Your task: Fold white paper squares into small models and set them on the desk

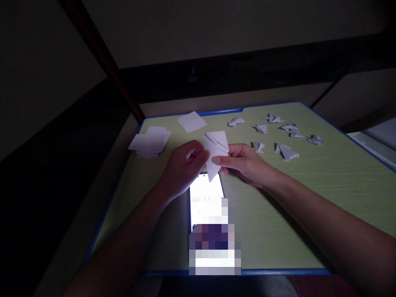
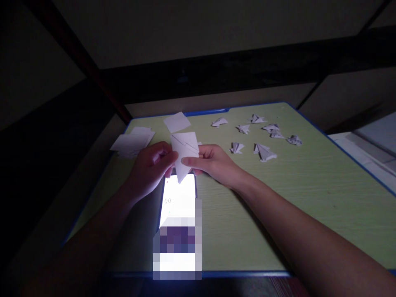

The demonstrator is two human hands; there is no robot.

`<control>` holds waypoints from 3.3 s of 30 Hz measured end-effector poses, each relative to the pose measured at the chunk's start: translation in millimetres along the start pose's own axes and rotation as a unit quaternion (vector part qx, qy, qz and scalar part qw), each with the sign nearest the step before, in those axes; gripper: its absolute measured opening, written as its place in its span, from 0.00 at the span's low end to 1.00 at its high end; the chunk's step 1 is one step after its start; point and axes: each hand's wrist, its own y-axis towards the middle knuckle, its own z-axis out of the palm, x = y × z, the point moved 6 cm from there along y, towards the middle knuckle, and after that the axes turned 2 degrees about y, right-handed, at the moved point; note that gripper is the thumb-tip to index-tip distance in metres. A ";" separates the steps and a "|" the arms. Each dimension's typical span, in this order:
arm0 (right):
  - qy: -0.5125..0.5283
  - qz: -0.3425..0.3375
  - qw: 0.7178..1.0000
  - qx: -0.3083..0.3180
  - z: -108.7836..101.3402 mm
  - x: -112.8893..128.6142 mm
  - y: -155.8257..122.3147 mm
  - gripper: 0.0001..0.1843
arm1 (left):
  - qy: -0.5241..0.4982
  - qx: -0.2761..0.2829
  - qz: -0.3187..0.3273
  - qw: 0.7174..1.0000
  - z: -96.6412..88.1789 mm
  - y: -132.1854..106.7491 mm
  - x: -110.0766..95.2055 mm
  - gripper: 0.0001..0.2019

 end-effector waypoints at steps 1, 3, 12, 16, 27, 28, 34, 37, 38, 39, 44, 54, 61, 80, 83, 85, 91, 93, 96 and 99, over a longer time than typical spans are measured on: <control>-0.003 -0.001 1.000 0.000 -0.2 -0.1 0.0 0.10 | -0.001 0.000 0.000 1.000 0.3 0.2 0.1 0.10; -0.006 -0.001 1.000 0.000 -0.8 -0.7 0.0 0.10 | 0.002 -0.005 0.001 1.000 -0.1 0.8 0.1 0.10; -0.005 -0.001 1.000 0.005 -0.9 -0.8 -0.3 0.08 | 0.000 -0.024 0.002 1.000 -1.9 1.3 0.9 0.09; 0.005 0.002 1.000 0.003 0.0 -0.4 -0.4 0.08 | -0.013 -0.025 0.000 1.000 -1.3 0.5 1.0 0.09; 0.001 -0.009 1.000 0.006 0.3 0.7 0.2 0.10 | -0.019 -0.022 0.014 0.999 -1.5 1.7 1.0 0.08; 0.001 -0.009 1.000 0.008 0.6 0.6 0.4 0.10 | -0.020 -0.025 0.016 0.999 -1.6 1.7 1.2 0.08; 0.013 -0.004 1.000 0.012 1.3 0.3 0.7 0.09 | -0.034 -0.032 -0.006 0.999 -1.6 1.4 5.6 0.11; 0.003 -0.005 1.000 0.015 1.1 -0.2 0.0 0.08 | -0.025 -0.045 -0.003 0.999 -3.8 1.8 4.5 0.10; 0.001 -0.003 1.000 0.016 1.1 -0.4 -0.2 0.08 | -0.022 -0.048 -0.001 0.999 -4.5 1.9 4.0 0.09; 0.000 -0.002 1.000 0.015 1.1 -0.5 -0.4 0.08 | -0.020 -0.053 0.001 0.998 -5.3 2.0 3.5 0.09; -0.005 0.002 1.000 0.011 1.9 0.9 -0.8 0.08 | -0.018 -0.057 0.003 0.998 -5.8 2.1 3.5 0.09; -0.017 0.002 1.000 0.008 2.9 2.3 0.0 0.10 | -0.042 -0.060 0.006 0.997 -5.1 2.4 5.9 0.07; -0.007 0.006 1.000 0.011 4.4 2.2 -0.6 0.10 | -0.058 -0.063 -0.001 0.996 -5.3 3.4 7.1 0.07; -0.010 0.003 1.000 0.009 5.0 3.6 -1.1 0.07 | -0.043 -0.072 -0.005 0.996 -6.3 2.5 6.7 0.09; -0.016 0.004 1.000 0.008 5.0 4.1 -1.2 0.08 | -0.042 -0.074 -0.005 0.996 -6.0 2.4 7.1 0.09; -0.016 0.003 1.000 0.010 5.2 4.5 -1.3 0.08 | -0.045 -0.074 -0.010 0.996 -5.6 2.4 7.8 0.09; -0.021 0.005 1.000 0.011 5.8 4.8 -1.0 0.08 | -0.043 -0.075 -0.010 0.996 -6.6 2.3 6.9 0.09; -0.018 0.006 1.000 0.012 6.2 5.1 -1.1 0.08 | -0.042 -0.070 -0.012 0.997 -6.8 2.2 6.5 0.09; -0.016 0.010 1.000 0.007 6.2 4.7 -1.5 0.08 | -0.043 -0.067 -0.012 0.997 -7.0 2.2 6.3 0.09; -0.017 0.011 1.000 0.011 6.3 4.3 -1.8 0.08 | -0.052 -0.070 -0.013 0.996 -6.7 2.2 8.4 0.09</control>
